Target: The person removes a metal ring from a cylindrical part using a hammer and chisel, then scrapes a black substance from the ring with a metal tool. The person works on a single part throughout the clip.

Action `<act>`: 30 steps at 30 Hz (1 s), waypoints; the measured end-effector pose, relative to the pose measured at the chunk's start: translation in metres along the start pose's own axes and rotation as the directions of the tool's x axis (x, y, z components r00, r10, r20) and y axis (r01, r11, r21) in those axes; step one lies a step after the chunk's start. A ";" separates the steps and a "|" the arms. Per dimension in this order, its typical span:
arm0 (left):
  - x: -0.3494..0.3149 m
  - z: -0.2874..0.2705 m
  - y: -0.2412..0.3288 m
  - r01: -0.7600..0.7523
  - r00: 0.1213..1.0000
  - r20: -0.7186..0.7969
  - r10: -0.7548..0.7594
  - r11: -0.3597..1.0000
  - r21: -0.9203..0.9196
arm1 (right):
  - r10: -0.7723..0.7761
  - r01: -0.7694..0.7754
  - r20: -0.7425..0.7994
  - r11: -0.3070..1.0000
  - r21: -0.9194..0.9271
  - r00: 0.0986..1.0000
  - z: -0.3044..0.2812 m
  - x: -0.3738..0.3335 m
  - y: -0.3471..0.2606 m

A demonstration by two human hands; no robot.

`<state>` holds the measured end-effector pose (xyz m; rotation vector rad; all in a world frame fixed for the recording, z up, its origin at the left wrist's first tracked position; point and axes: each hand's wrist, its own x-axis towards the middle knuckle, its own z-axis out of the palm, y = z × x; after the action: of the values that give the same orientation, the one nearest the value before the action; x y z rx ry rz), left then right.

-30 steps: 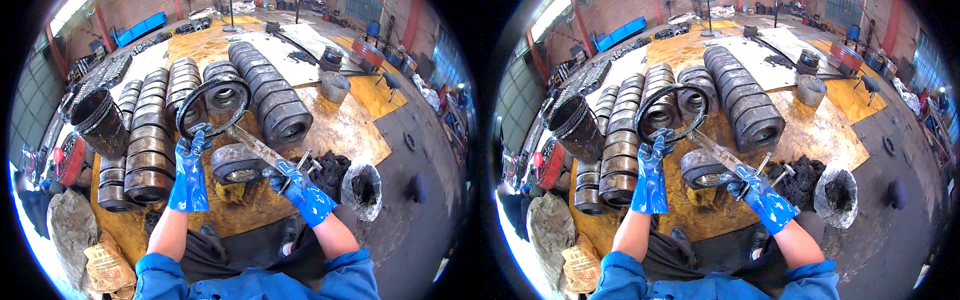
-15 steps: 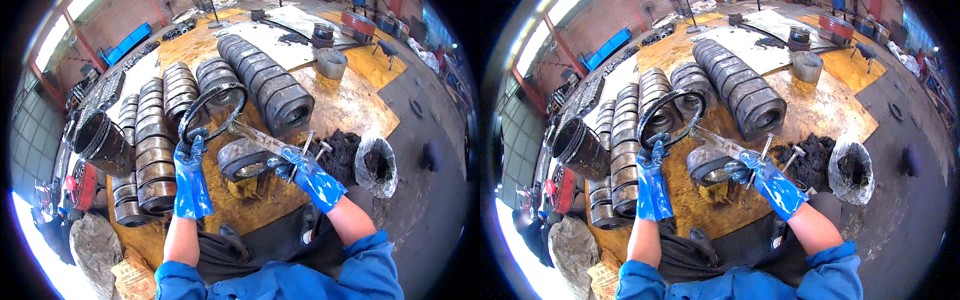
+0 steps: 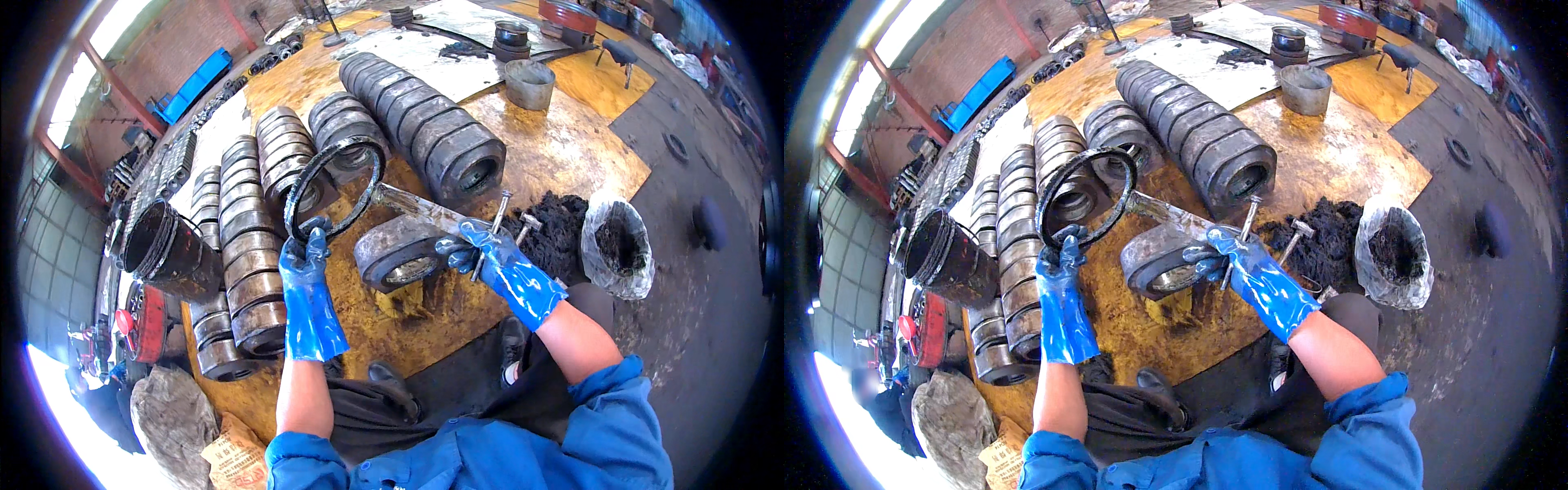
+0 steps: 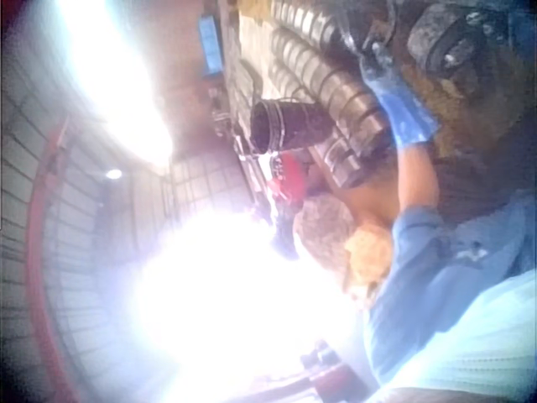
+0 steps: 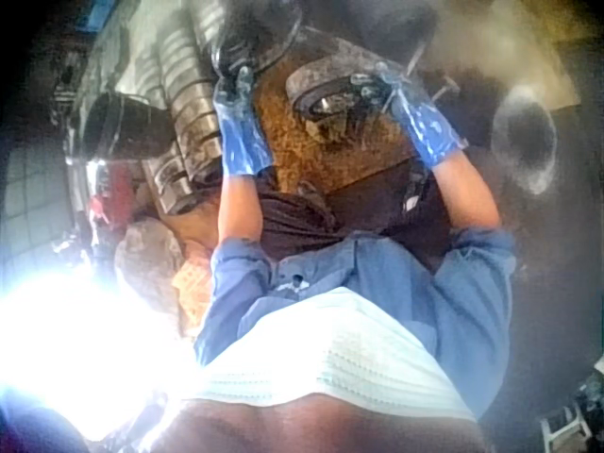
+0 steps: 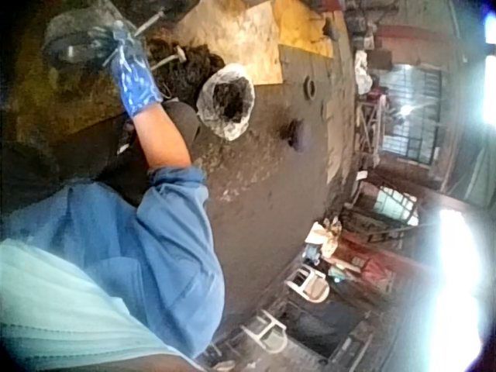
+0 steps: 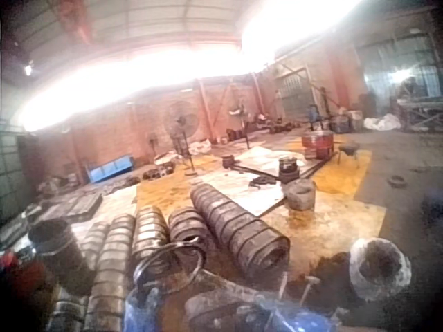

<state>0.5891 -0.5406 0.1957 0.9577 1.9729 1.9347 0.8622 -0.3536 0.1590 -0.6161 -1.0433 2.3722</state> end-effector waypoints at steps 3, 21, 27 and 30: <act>-0.003 0.003 0.008 0.042 0.999 -0.012 -0.042 0.999 -0.003 | -0.033 0.034 -0.025 0.998 0.059 0.999 0.005 0.000 -0.004; 0.001 0.018 0.002 0.318 0.934 0.012 -0.356 0.818 -0.479 | 0.298 -0.334 0.170 0.909 0.250 0.939 0.012 -0.006 0.017; 0.000 0.013 -0.008 0.223 0.971 0.031 -0.238 0.848 -0.481 | 0.361 -0.403 0.184 0.851 0.337 0.914 0.008 0.001 0.024; -0.002 0.015 -0.004 0.138 0.990 0.047 -0.131 0.898 -0.418 | 0.360 -0.419 0.217 0.808 0.413 0.907 0.002 0.007 0.026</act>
<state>0.5980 -0.5293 0.1898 0.6976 1.4691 2.1352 0.8493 -0.3668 0.1389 -0.5430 -0.3889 2.9168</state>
